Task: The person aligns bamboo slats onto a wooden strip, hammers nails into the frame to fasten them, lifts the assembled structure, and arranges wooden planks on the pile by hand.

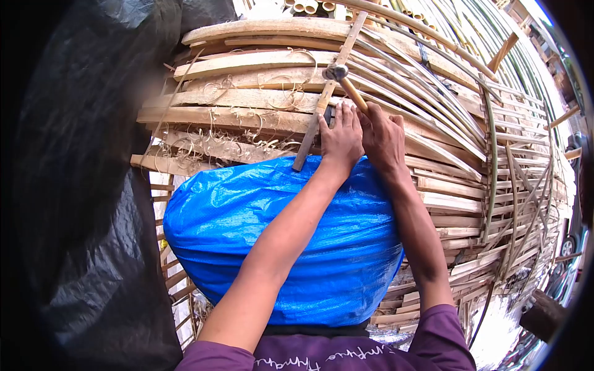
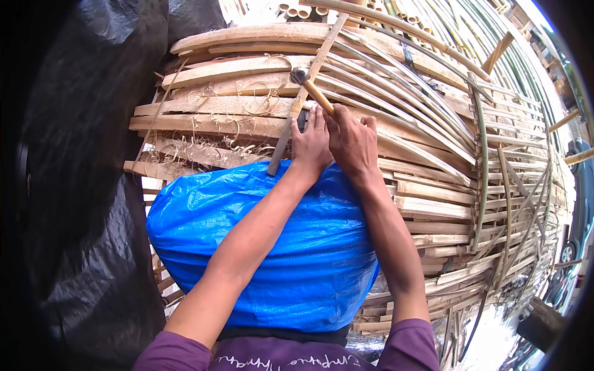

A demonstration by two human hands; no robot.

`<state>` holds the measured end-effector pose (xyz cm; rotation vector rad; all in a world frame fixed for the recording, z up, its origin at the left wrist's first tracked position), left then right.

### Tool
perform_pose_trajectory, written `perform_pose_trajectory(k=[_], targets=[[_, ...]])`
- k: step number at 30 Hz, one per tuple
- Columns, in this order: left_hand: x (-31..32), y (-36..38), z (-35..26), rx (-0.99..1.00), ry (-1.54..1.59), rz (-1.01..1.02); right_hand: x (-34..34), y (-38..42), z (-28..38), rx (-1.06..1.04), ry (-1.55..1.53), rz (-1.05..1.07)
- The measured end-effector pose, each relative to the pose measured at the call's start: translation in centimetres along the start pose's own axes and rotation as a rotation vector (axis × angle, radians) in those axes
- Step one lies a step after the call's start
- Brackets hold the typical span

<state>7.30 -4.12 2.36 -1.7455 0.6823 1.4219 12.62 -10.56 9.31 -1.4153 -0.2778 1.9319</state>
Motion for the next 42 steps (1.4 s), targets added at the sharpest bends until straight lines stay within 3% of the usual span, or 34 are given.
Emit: perform_pose_trajectory(k=[1, 3, 6, 14, 19, 21, 23, 25, 27, 30, 33, 37, 40, 42], targets=[[-0.3, 0.1, 0.1, -0.014, 0.032, -0.058, -0.6, -0.1, 0.4, -0.036, -0.055, -0.112], [-0.4, 0.2, 0.1, -0.007, 0.037, -0.038, -0.5, 0.2, 0.2, 0.014, -0.111, -0.087], [-0.2, 0.0, -0.1, 0.021, -0.074, 0.098, 1.8, 0.6, -1.4, 0.099, 0.061, 0.242], [0.8, -0.1, 0.2, 0.000, -0.076, -0.016, 0.5, 0.7, -0.5, 0.050, 0.021, 0.072], [0.2, -0.3, -0.1, 0.033, -0.074, 0.039, 1.4, 0.5, -1.7, 0.026, 0.174, 0.188], [0.0, 0.1, 0.0, -0.004, 0.028, -0.111, -0.3, 0.1, -0.3, 0.056, 0.066, 0.028], [-0.1, 0.2, 0.0, 0.006, 0.024, -0.107, -0.9, -0.3, 0.4, -0.014, -0.058, -0.167], [-0.1, 0.1, 0.1, 0.009, 0.011, -0.104, 0.0, 0.2, -0.3, -0.005, -0.084, -0.138], [0.6, -0.1, 0.0, 0.037, -0.092, 0.058, 1.7, 1.0, -1.6, 0.048, 0.087, 0.135], [-0.1, -0.5, -0.2, -0.006, -0.002, -0.035, 1.1, 0.6, -2.1, 0.110, 0.045, 0.103], [-0.4, 0.2, 0.0, -0.020, 0.040, 0.011, 0.4, 0.6, -1.2, 0.108, -0.026, 0.039], [0.6, -0.3, -0.1, -0.010, 0.013, 0.017, 1.7, 1.1, -1.9, 0.089, 0.061, 0.169], [0.5, -0.2, 0.0, -0.005, -0.046, -0.081, 1.3, 0.6, -1.7, 0.089, -0.014, 0.085], [0.0, -0.1, -0.1, -0.014, -0.011, -0.033, 0.2, 0.3, -0.9, 0.084, -0.079, -0.005]])
Point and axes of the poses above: each hand's wrist, its own y-axis away from the middle knuckle, its own x-axis out of the palm, z = x × y, the point moved 4 cm from there along -y, towards the middle knuckle, and after that the axes turned 1 degree about y, right-handed, at the moved point
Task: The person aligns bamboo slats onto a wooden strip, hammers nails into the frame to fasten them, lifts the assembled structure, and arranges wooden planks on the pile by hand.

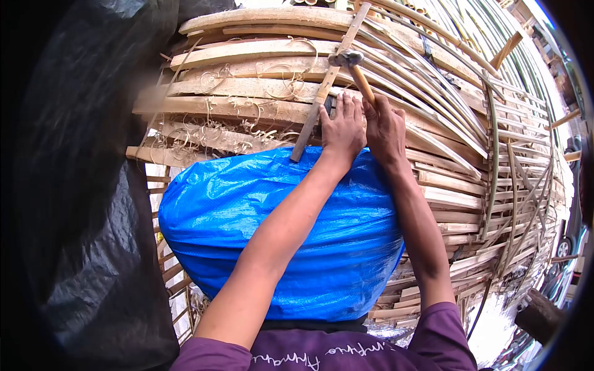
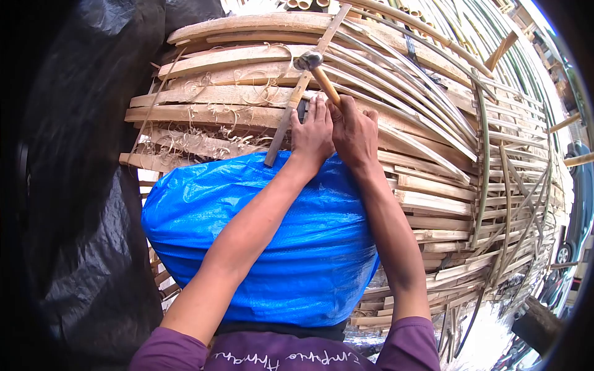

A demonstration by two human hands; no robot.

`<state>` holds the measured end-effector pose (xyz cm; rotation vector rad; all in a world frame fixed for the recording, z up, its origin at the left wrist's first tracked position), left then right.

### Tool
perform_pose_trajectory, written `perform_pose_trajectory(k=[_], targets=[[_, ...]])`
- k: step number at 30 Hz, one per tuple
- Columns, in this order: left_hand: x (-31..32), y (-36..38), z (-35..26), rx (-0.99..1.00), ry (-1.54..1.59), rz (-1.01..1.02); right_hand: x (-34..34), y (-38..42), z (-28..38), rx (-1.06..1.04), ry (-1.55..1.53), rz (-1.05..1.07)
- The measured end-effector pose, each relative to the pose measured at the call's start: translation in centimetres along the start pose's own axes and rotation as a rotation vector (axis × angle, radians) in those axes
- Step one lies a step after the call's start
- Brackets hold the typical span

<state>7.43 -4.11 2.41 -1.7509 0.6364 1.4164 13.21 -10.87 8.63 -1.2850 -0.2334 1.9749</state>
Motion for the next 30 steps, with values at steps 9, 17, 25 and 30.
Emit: perform_pose_trajectory(k=[9, 17, 25, 30], targets=[[0.3, 0.1, -0.1, 0.021, -0.090, 0.145, 1.8, 0.5, -1.5, 0.016, 0.062, 0.130], [-3.2, 2.2, 1.6, 0.156, 0.302, -0.229, 1.5, 0.8, -2.8, 0.149, 0.027, 0.140], [-1.5, 3.5, 7.3, -0.213, 0.229, -0.251, 1.7, 0.9, -3.0, 0.113, 0.083, 0.170], [-0.7, 2.9, 7.2, -0.153, 0.244, -0.288, 1.8, 1.0, -2.6, 0.081, 0.076, 0.183]])
Point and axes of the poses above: each hand's wrist, its own y-axis away from the middle knuckle, its own x-axis out of the palm, z = x × y, the point moved 4 cm from there along -y, towards the middle knuckle, and after that the axes turned 1 degree about y, right-handed, at the moved point
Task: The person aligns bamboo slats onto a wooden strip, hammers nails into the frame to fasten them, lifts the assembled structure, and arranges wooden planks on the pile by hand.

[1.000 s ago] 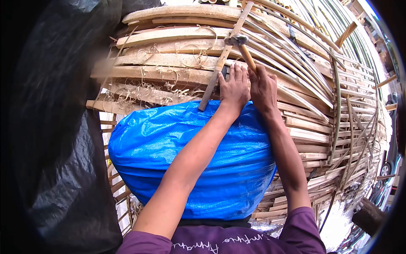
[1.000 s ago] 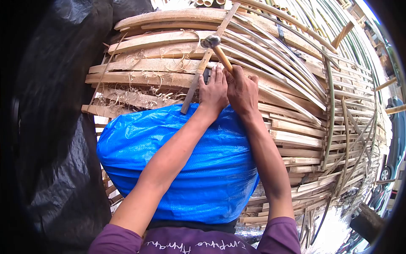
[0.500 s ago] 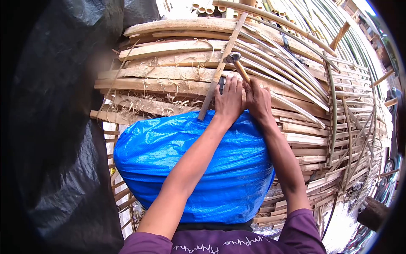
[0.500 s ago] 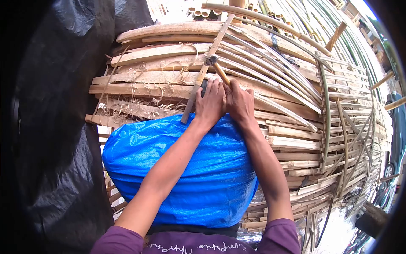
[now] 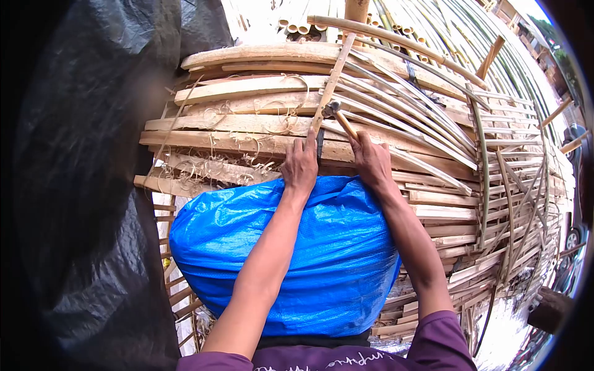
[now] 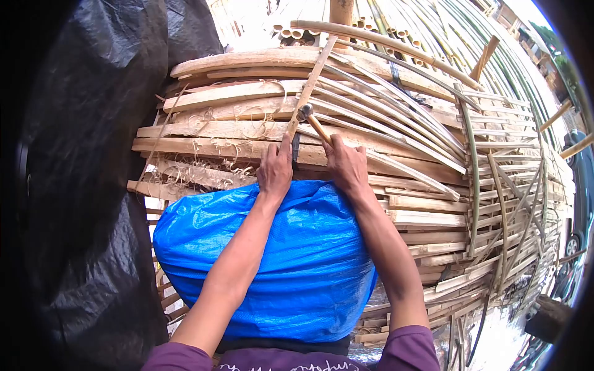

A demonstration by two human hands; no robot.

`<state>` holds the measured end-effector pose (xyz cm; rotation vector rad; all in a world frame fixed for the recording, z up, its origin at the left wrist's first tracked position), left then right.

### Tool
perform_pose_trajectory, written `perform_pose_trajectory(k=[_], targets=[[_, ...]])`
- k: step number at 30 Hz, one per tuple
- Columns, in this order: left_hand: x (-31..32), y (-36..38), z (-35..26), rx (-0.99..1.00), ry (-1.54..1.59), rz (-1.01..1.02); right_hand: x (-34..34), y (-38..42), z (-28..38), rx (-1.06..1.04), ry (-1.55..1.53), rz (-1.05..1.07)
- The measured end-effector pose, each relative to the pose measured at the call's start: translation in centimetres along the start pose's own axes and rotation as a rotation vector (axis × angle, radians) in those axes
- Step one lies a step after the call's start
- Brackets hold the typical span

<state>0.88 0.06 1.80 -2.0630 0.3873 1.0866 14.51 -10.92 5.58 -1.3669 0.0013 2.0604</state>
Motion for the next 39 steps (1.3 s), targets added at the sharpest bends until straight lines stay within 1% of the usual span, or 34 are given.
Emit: perform_pose_trajectory(k=[3, 5, 6, 10, 12, 13, 15, 16, 17, 19, 20, 21, 23, 24, 27, 30, 32, 33, 35, 36, 38, 39], targets=[[-0.4, -0.2, -0.2, 0.017, -0.051, 0.032, 0.0, 0.0, 0.0, -0.017, 0.011, -0.019], [-0.8, -0.3, -0.4, -0.017, 0.016, 0.059, -0.2, 0.1, 0.1, 0.013, -0.034, 0.001], [-0.6, -0.3, -0.2, -0.022, 0.013, 0.057, -0.2, 0.0, 0.2, 0.043, -0.080, 0.013], [-0.1, -0.3, 0.2, 0.004, -0.002, 0.042, 0.1, 0.2, 0.9, 0.027, -0.058, 0.051], [-0.3, -0.5, 0.1, 0.019, 0.018, 0.032, -0.2, 0.3, 1.4, -0.043, 0.009, -0.007], [-0.4, -0.5, -0.1, 0.018, 0.032, 0.032, -0.4, 0.3, 1.5, -0.042, 0.010, -0.006], [-0.5, -0.8, -0.2, 0.013, 0.045, 0.031, -1.5, 0.1, 2.0, -0.021, -0.043, -0.098], [-0.5, -0.8, -0.1, 0.011, 0.066, 0.024, -2.2, 0.1, 2.4, 0.010, -0.105, -0.123], [-0.4, -0.5, -0.1, 0.007, 0.087, 0.022, -3.2, 0.1, 3.1, -0.089, -0.177, -0.297], [-0.2, -0.5, 0.2, -0.019, 0.084, 0.058, -3.1, 0.3, 2.9, -0.072, -0.308, -0.328], [-0.3, -0.5, 0.3, -0.007, 0.072, 0.040, -2.3, 0.4, 2.4, -0.061, -0.201, -0.228], [-0.3, -0.5, 0.1, 0.011, 0.063, 0.018, -1.7, 0.3, 2.4, -0.024, 0.013, -0.032], [-0.4, -0.1, -0.5, 0.024, 0.077, 0.031, -0.4, -0.1, 1.1, 0.066, 0.076, 0.056], [-0.4, -0.6, -0.5, 0.026, 0.079, 0.020, -0.8, -0.7, 1.2, 0.057, 0.080, 0.042], [-0.2, -0.3, 0.2, -0.003, 0.083, 0.013, -1.8, 0.2, 2.5, 0.005, -0.019, -0.094], [-0.3, -0.5, -0.1, 0.008, 0.075, 0.010, -1.8, 0.7, 2.4, -0.027, -0.037, -0.093], [-0.2, -0.5, 0.0, 0.002, 0.080, 0.009, -0.8, 0.9, 2.1, -0.061, 0.005, -0.025], [-0.2, -0.5, 0.0, -0.007, 0.085, 0.011, -0.7, 0.9, 2.1, -0.063, 0.005, -0.023], [-0.3, -0.5, 0.0, -0.025, 0.092, 0.027, -0.4, 0.6, 1.6, 0.051, -0.055, 0.071], [-0.4, -0.6, -0.1, -0.041, 0.098, 0.045, -0.4, 0.5, 1.5, 0.048, -0.052, 0.069], [-0.8, -0.9, -0.2, -0.051, 0.104, 0.048, -0.6, 0.3, 1.1, 0.149, -0.003, -0.012], [-0.9, -1.0, -0.2, -0.061, 0.108, 0.057, -0.5, 0.0, 0.8, 0.151, -0.003, -0.017]])
Point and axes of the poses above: each hand's wrist, its own y-axis away from the middle knuckle, its own x-axis out of the palm, z = x × y, the point moved 4 cm from there along -y, towards the middle knuckle, and after that the axes turned 1 degree about y, right-handed, at the moved point
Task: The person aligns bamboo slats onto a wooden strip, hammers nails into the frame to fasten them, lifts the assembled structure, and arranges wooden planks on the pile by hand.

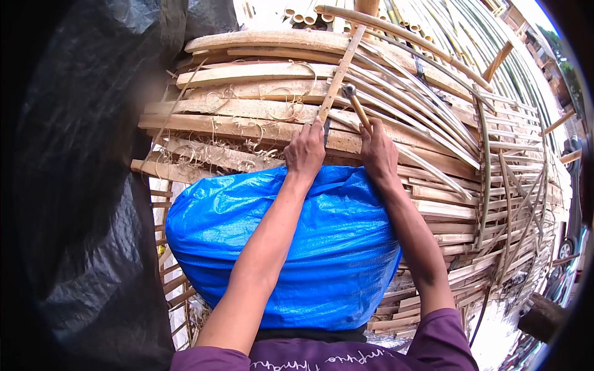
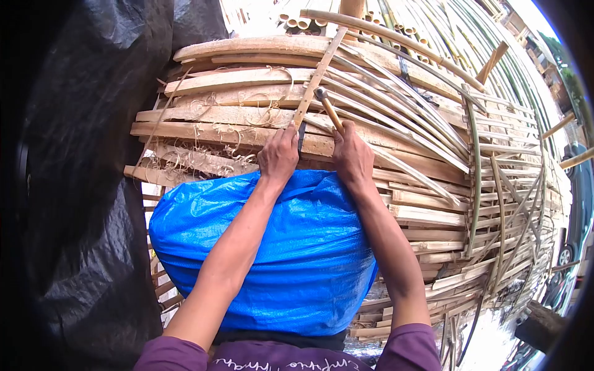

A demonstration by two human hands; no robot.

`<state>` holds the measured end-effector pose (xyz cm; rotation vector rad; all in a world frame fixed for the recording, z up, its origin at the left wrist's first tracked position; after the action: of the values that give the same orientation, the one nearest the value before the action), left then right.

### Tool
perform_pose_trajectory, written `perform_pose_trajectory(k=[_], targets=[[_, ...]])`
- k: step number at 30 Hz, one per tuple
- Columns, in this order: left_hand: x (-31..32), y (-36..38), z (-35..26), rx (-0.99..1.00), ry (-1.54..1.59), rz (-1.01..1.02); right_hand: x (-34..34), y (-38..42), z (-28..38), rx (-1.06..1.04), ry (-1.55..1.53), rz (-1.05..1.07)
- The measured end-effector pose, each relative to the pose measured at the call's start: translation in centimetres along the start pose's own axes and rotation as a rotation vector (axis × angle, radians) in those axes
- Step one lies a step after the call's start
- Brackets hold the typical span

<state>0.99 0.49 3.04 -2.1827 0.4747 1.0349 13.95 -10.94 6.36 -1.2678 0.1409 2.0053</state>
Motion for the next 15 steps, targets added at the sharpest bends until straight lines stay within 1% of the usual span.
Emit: perform_pose_trajectory(k=[2, 3, 4, 6, 7, 8, 11, 12, 15], targets=[[0.1, 0.0, 0.1, 0.004, 0.011, 0.000, -0.3, -1.0, -1.1, 0.014, 0.067, -0.102], [0.2, -0.1, 0.1, -0.002, 0.024, -0.003, -0.1, -1.5, -1.5, -0.039, 0.097, -0.159], [0.2, -0.1, 0.0, 0.004, 0.025, -0.004, 0.1, -1.7, -2.0, -0.037, 0.097, -0.165], [0.2, -0.1, 0.1, 0.004, 0.030, -0.005, 0.2, -2.1, -2.2, -0.082, 0.236, -0.229], [0.3, -0.1, 0.2, -0.003, 0.029, -0.002, 0.5, -2.3, -2.1, -0.066, 0.295, -0.180], [0.3, -0.1, 0.3, -0.002, 0.026, -0.004, 0.5, -2.5, -2.0, -0.067, 0.292, -0.182], [0.4, 0.1, 0.3, -0.002, 0.034, -0.004, 0.6, -3.2, -2.0, -0.148, 0.397, -0.247], [0.4, 0.2, 0.3, -0.003, 0.038, -0.001, 0.6, -3.5, -1.8, -0.146, 0.395, -0.249], [0.3, 0.1, 0.3, 0.003, 0.039, -0.013, 0.2, -4.2, 0.4, -0.309, 0.250, -0.283]])
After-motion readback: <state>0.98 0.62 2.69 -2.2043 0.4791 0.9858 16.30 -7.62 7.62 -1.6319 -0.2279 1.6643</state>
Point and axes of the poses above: each hand's wrist, its own y-axis away from the middle knuckle, its own x-axis out of the palm, z = x × y, the point moved 4 cm from there along -y, towards the middle knuckle, and after that the axes turned 1 degree about y, right-handed, at the moved point
